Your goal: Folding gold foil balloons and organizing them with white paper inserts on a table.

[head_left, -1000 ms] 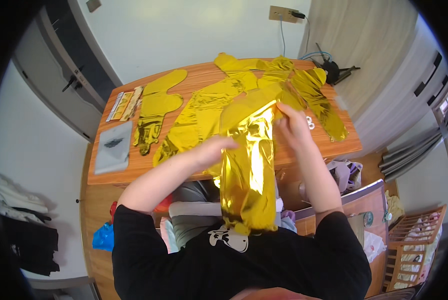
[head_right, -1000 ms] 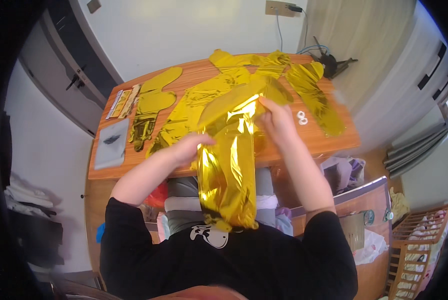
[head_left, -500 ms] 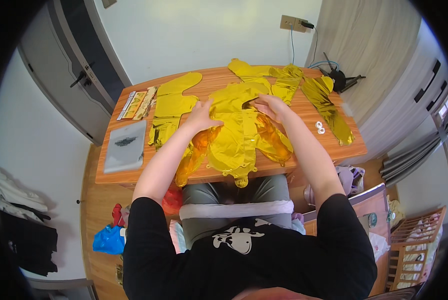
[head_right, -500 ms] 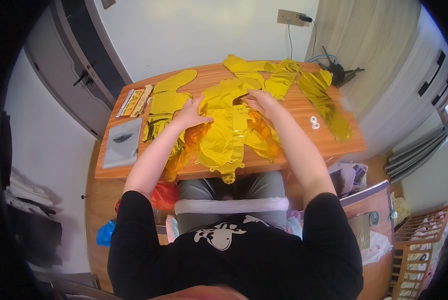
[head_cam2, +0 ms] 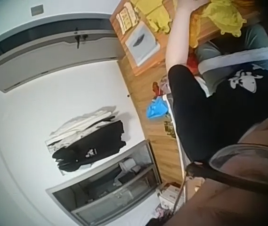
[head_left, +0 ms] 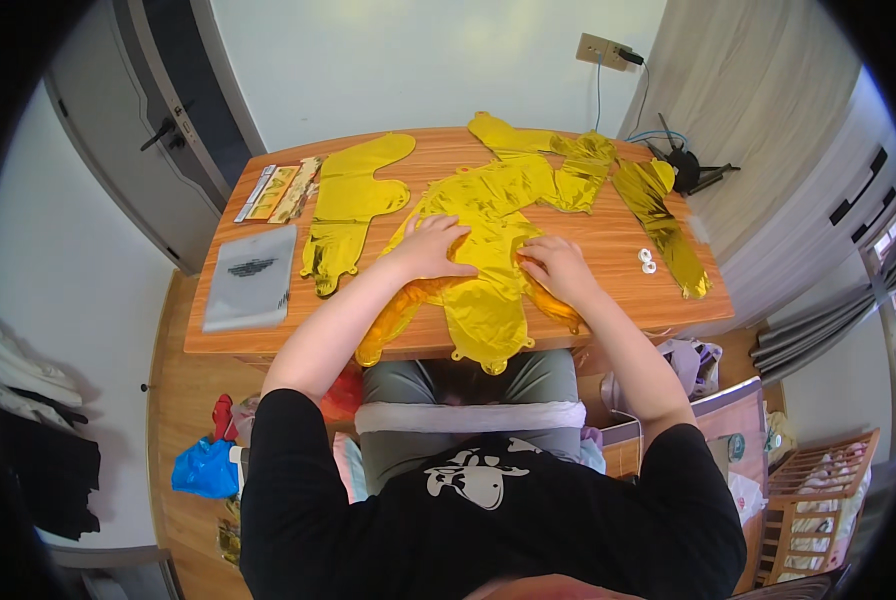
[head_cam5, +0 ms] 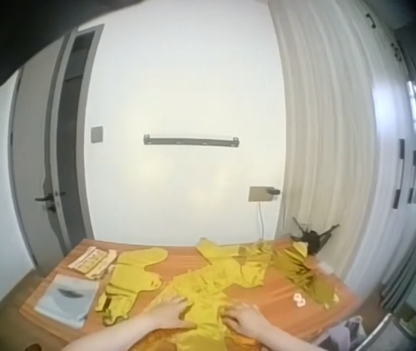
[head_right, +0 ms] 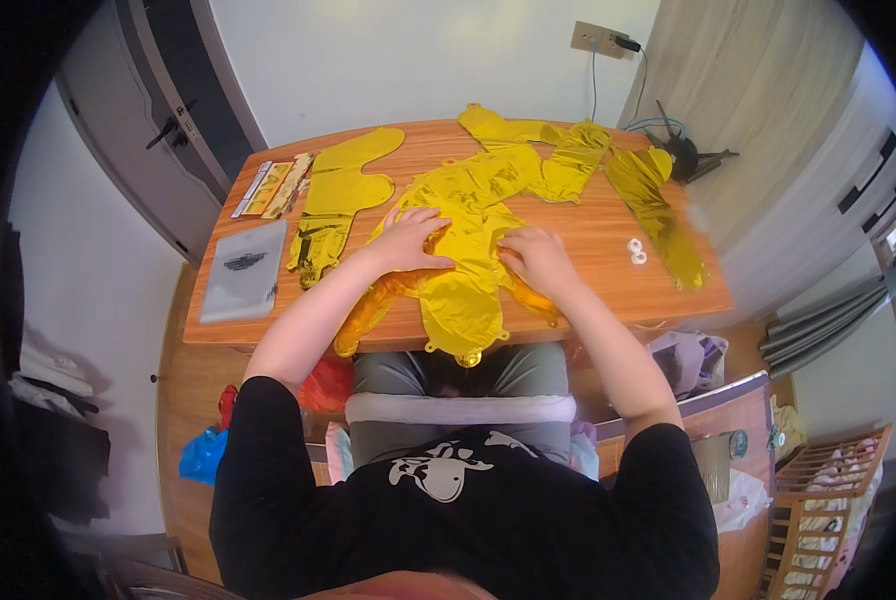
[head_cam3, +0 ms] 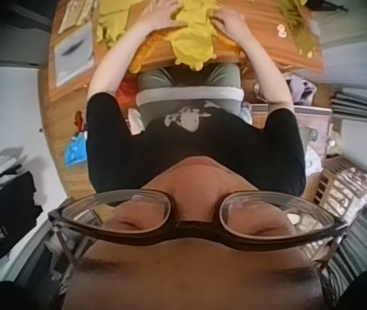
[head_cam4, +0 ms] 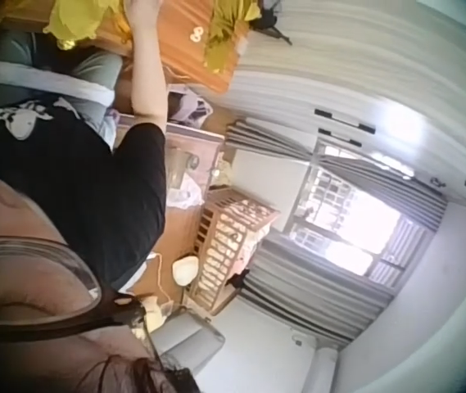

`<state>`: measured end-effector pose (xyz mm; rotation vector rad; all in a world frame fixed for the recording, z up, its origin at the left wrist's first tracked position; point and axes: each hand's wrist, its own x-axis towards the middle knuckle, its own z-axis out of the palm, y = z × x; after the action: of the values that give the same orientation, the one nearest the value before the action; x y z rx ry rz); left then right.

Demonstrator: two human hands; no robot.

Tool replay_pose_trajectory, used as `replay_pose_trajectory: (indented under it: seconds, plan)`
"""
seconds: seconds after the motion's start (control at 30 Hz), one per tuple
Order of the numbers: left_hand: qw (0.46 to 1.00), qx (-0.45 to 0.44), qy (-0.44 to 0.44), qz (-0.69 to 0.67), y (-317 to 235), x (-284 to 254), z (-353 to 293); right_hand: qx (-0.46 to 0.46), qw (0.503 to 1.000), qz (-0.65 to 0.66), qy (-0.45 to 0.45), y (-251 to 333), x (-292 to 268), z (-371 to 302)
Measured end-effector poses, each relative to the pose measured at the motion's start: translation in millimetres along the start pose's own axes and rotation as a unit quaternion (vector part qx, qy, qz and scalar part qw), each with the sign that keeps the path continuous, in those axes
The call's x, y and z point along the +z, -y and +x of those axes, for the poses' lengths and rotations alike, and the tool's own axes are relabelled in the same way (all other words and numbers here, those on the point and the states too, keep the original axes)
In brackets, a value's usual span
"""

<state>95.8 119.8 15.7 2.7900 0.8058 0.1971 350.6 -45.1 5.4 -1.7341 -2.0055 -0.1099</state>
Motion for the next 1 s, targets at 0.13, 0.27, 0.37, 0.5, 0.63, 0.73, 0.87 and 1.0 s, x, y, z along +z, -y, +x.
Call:
replay_pose_trajectory:
  seconds: [0.13, 0.27, 0.37, 0.5, 0.63, 0.73, 0.87, 1.0]
  plan:
    - [1.000, 0.019, 0.004, -0.010, -1.7, 1.5, 1.7, 0.005, 1.000, 0.012, 0.006, 0.7, 3.0, -0.9]
    - [1.000, 0.010, 0.001, -0.015, 5.6, 0.7, 11.6, 0.001, 1.000, 0.017, -0.005, -1.0, 6.7, -1.4]
    - [1.000, -0.004, 0.000, -0.023, 10.9, -2.3, 19.3, 0.009, 1.000, 0.024, 0.004, -2.5, 7.9, -2.0]
    - [0.999, -0.001, -0.005, -0.037, 16.8, -0.1, 23.1, 0.018, 0.999, 0.040, 0.013, -4.6, 8.7, -2.6]
    - [0.995, 0.025, -0.044, -0.087, 32.4, -0.8, 22.5, 0.010, 0.999, 0.034, -0.008, -5.8, 11.5, -1.7]
    - [0.995, 0.022, -0.038, -0.089, 43.2, -12.1, 20.1, 0.013, 0.999, 0.035, -0.006, -7.1, 9.5, -1.2]
    - [0.994, -0.096, 0.030, 0.033, 35.9, -19.5, 6.4, 0.030, 0.998, 0.037, 0.031, -2.2, 0.2, -3.6]
    - [0.985, -0.123, 0.094, 0.075, 39.8, -21.4, 3.5, 0.030, 0.996, 0.020, 0.082, 3.9, -13.4, -1.6]
